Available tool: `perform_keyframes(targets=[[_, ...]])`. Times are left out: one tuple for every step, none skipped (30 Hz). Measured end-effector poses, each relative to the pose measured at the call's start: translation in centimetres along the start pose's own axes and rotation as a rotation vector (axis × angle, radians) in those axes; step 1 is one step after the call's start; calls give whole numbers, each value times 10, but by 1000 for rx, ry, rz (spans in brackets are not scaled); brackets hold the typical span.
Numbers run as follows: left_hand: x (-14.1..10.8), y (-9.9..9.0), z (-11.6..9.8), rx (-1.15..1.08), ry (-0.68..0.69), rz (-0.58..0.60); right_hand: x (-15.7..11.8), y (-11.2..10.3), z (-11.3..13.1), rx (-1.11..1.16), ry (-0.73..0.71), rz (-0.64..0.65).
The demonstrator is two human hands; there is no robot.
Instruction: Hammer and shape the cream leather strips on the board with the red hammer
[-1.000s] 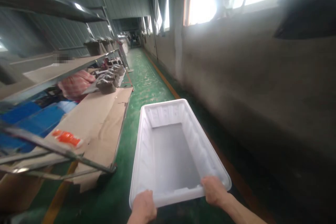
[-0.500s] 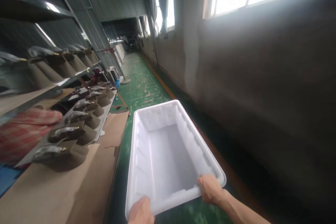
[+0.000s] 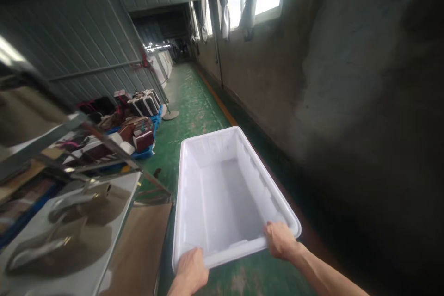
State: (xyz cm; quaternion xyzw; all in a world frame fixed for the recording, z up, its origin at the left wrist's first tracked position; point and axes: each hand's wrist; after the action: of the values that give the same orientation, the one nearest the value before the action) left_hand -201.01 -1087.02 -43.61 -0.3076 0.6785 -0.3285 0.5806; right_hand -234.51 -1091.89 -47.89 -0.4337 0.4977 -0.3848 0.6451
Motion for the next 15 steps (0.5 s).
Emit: perform_keyframes(targets=[[41,-29,13,7,-4,-5,51,-14,-2,5,-3,1],[83,-58,26,17,-6,-16,103,-28,-5,10,-5,-2],[125,-87,39,25,-8,-29,154,-41,-8,17,-7,-10],[167,-117,51,29,-14,-36,205,-55,-11,22,-9,-18],[209,-146,64,27,-20,-40,256,-70,-13,26,-10,-25],[251,-176,77,19,-29,-44,307,-85,-14,29,-11,-27],[293,-205,91,4,-35,-48,356,-100,-15,29,-11,-24],[335,-234,105,-11,-39,-51,404,-117,-14,29,-11,-17],[376,-263,119,-24,-37,-50,452,-133,-14,27,-10,-4],[417,-292,134,-34,-36,-46,498,-150,-13,26,-9,10],[457,-320,149,-38,-35,-38,544,-168,-11,26,-11,25],[497,-347,163,-34,-28,-30,590,-186,-11,26,-13,36],[536,-375,178,-29,-11,-24,635,-204,-10,25,-14,42],[576,-402,192,-22,8,-28,682,-221,-10,23,-12,36],[617,-430,207,-18,27,-40,731,-238,-11,20,-5,27]])
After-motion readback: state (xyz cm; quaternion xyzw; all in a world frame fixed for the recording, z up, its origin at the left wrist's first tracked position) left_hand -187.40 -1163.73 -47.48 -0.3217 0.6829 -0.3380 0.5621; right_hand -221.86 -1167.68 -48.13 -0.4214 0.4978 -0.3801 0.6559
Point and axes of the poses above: each hand's wrist, its own x-axis towards the middle knuckle, its own y-axis out of the palm, z = x × y, and after that the axes turned 10 degrees about y, right-handed
